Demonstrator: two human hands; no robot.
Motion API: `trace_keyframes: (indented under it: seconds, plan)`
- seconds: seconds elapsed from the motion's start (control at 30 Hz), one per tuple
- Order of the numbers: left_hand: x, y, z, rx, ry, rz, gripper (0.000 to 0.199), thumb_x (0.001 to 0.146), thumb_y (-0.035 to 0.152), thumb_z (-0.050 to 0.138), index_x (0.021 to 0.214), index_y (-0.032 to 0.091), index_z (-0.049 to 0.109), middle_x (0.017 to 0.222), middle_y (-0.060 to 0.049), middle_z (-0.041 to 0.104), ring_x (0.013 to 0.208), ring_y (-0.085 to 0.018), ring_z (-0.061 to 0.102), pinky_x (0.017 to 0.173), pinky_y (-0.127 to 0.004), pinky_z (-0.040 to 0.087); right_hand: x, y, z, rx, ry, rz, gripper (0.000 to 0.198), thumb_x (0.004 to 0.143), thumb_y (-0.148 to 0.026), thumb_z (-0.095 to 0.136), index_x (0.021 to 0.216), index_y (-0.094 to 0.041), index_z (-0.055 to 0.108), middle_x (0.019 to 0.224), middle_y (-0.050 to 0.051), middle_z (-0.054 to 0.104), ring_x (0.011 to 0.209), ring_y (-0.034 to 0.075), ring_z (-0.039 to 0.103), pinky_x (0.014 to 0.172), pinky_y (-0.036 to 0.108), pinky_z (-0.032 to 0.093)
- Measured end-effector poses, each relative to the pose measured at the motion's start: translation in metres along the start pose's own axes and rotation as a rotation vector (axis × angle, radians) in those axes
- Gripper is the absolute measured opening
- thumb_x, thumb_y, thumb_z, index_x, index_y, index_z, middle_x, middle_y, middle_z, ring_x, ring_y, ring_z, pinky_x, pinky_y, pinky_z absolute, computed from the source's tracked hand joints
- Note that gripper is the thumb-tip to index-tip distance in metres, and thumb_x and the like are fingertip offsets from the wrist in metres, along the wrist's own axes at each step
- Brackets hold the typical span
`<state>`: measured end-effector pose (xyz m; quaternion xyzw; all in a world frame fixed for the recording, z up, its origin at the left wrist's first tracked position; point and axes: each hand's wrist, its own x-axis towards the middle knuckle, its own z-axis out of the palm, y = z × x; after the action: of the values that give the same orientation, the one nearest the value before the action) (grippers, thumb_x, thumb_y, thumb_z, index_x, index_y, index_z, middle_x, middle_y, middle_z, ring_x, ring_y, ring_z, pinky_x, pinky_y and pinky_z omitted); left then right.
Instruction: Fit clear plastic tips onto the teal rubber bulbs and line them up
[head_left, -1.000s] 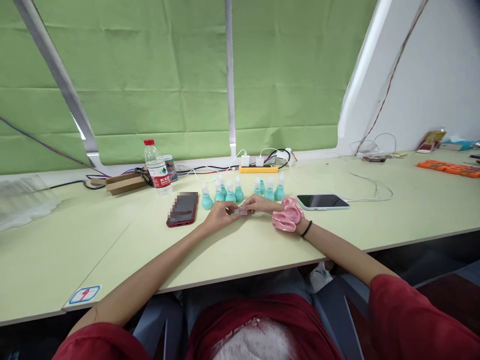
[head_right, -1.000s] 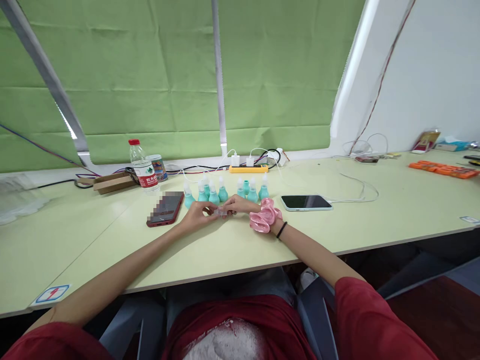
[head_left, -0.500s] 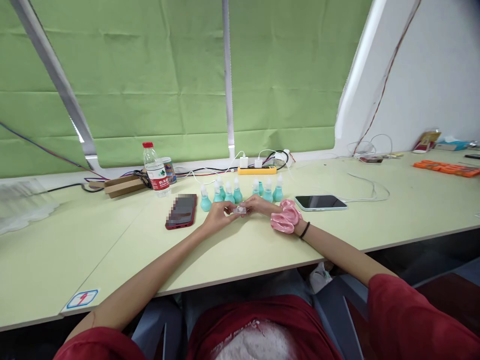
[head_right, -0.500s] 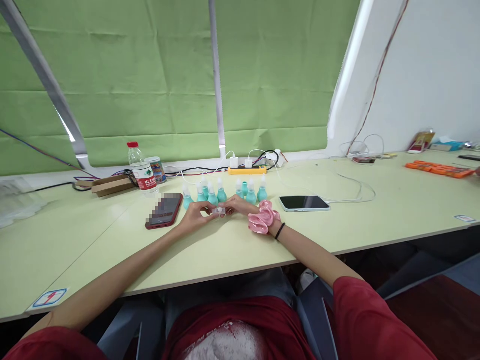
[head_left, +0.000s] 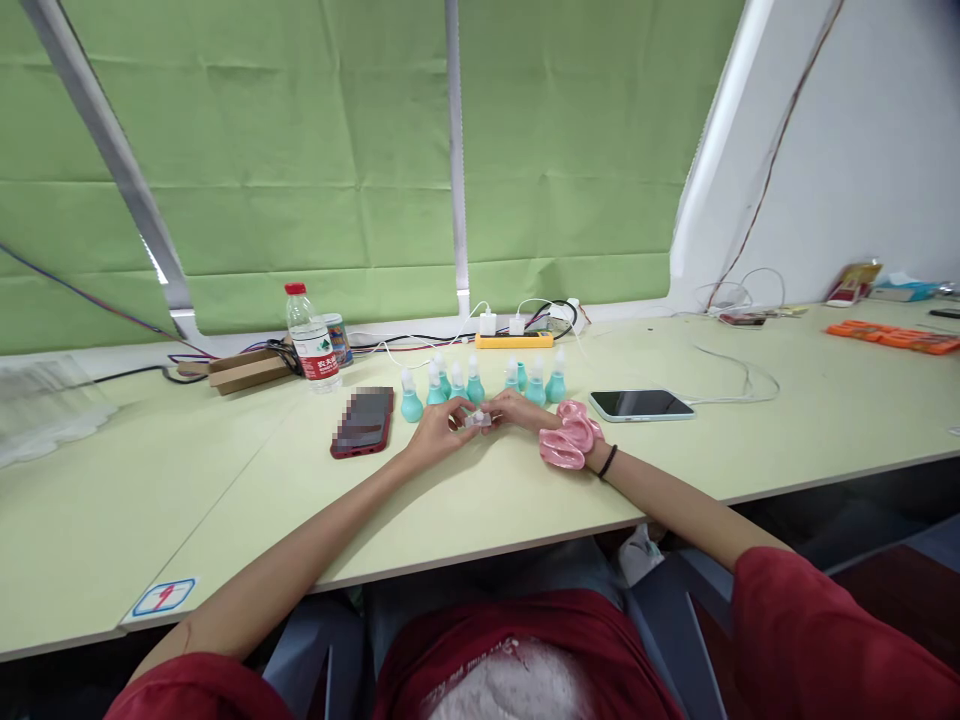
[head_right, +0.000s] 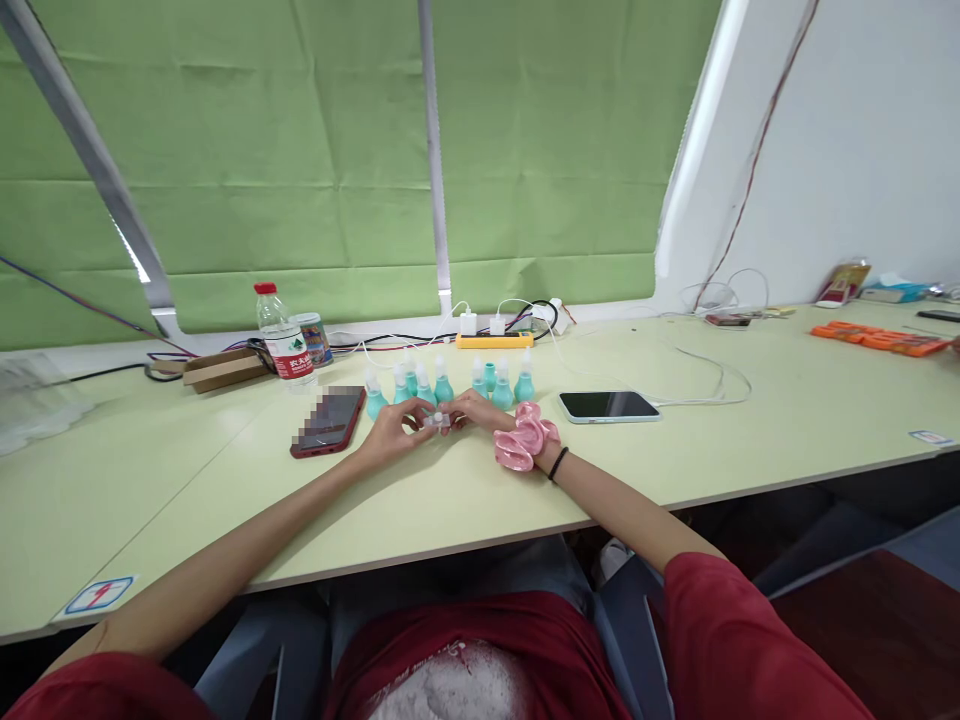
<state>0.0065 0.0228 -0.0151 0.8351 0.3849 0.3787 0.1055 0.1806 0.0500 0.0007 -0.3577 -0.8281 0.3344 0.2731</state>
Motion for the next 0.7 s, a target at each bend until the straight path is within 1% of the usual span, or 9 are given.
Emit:
trace_keyframes:
  seconds: [0.17, 0.27, 0.33, 0.43, 0.5, 0.57, 0.63, 0.67, 0.7]
  plan:
    - [0.0, 0.0, -0.002, 0.063, -0.01, 0.017, 0.024, 0.07, 0.031, 0.051, 0.089, 0.017, 0.054, 0.065, 0.0, 0.059, 0.057, -0.011, 0.053, 0.056, -0.022, 0.043, 0.006, 0.007, -0.002, 0.024, -0.037, -0.035, 0.021, 0.071, -0.026, 0.043, 0.059, -0.014, 0.056, 0.059, 0.001, 0.051, 0.06, 0.012, 0.047, 0.058, 0.024, 0.04]
    - [0.0, 0.001, -0.003, 0.12, -0.037, 0.072, 0.024, 0.073, 0.029, 0.047, 0.093, 0.019, 0.054, 0.072, -0.001, 0.061, 0.061, -0.012, 0.053, 0.059, -0.023, 0.042, 0.01, 0.012, -0.001, 0.031, -0.04, -0.048, 0.02, 0.071, -0.027, 0.044, 0.063, -0.014, 0.057, 0.063, 0.002, 0.053, 0.064, 0.013, 0.049, 0.06, 0.025, 0.041]
    - [-0.001, 0.002, -0.004, 0.144, -0.051, 0.099, 0.024, 0.075, 0.029, 0.045, 0.095, 0.02, 0.054, 0.077, -0.002, 0.061, 0.064, -0.012, 0.053, 0.061, -0.024, 0.042, 0.012, 0.014, 0.0, 0.05, -0.056, -0.073, 0.021, 0.072, -0.029, 0.044, 0.066, -0.014, 0.058, 0.066, 0.002, 0.053, 0.065, 0.013, 0.05, 0.06, 0.025, 0.042]
    - [-0.001, 0.003, -0.003, 0.125, -0.057, 0.098, 0.026, 0.076, 0.029, 0.043, 0.097, 0.019, 0.055, 0.078, -0.003, 0.062, 0.064, -0.012, 0.053, 0.061, -0.023, 0.041, 0.009, 0.014, 0.001, 0.067, -0.077, -0.132, 0.025, 0.075, -0.032, 0.043, 0.068, -0.013, 0.059, 0.067, 0.003, 0.055, 0.06, 0.012, 0.05, 0.058, 0.025, 0.043]
    - [-0.001, 0.002, -0.001, 0.112, -0.048, 0.093, 0.027, 0.075, 0.029, 0.043, 0.097, 0.018, 0.055, 0.077, -0.003, 0.062, 0.063, -0.012, 0.053, 0.061, -0.023, 0.041, 0.003, 0.011, 0.001, 0.03, -0.047, -0.149, 0.029, 0.077, -0.032, 0.04, 0.068, -0.013, 0.059, 0.067, 0.003, 0.056, 0.058, 0.01, 0.049, 0.058, 0.024, 0.042]
    - [-0.001, -0.001, 0.0, 0.125, -0.044, 0.078, 0.027, 0.074, 0.027, 0.044, 0.096, 0.017, 0.056, 0.073, -0.003, 0.061, 0.06, -0.012, 0.052, 0.059, -0.023, 0.04, -0.003, 0.006, -0.002, -0.096, 0.018, -0.151, 0.031, 0.079, -0.031, 0.039, 0.066, -0.012, 0.06, 0.062, 0.003, 0.056, 0.054, 0.009, 0.047, 0.055, 0.023, 0.04]
    - [-0.001, -0.004, 0.001, 0.148, -0.069, 0.046, 0.027, 0.072, 0.026, 0.046, 0.094, 0.016, 0.057, 0.066, -0.002, 0.059, 0.057, -0.012, 0.051, 0.057, -0.023, 0.04, -0.005, -0.003, -0.01, -0.251, 0.109, -0.159, 0.03, 0.078, -0.03, 0.042, 0.066, -0.011, 0.061, 0.056, 0.003, 0.055, 0.049, 0.008, 0.044, 0.051, 0.022, 0.036]
    - [-0.002, -0.006, 0.002, 0.156, -0.091, 0.031, 0.026, 0.071, 0.025, 0.046, 0.093, 0.016, 0.058, 0.064, -0.001, 0.058, 0.056, -0.012, 0.051, 0.056, -0.023, 0.04, -0.004, -0.007, -0.016, -0.309, 0.175, -0.165, 0.028, 0.077, -0.029, 0.044, 0.068, -0.01, 0.062, 0.055, 0.003, 0.055, 0.048, 0.008, 0.043, 0.051, 0.023, 0.035]
    - [-0.002, -0.007, 0.002, 0.162, -0.111, 0.017, 0.026, 0.07, 0.025, 0.047, 0.093, 0.016, 0.058, 0.063, -0.001, 0.058, 0.057, -0.012, 0.052, 0.055, -0.023, 0.04, -0.001, -0.012, -0.024, -0.333, 0.237, -0.171, 0.026, 0.076, -0.029, 0.045, 0.074, -0.009, 0.063, 0.058, 0.004, 0.056, 0.05, 0.009, 0.043, 0.052, 0.023, 0.035]
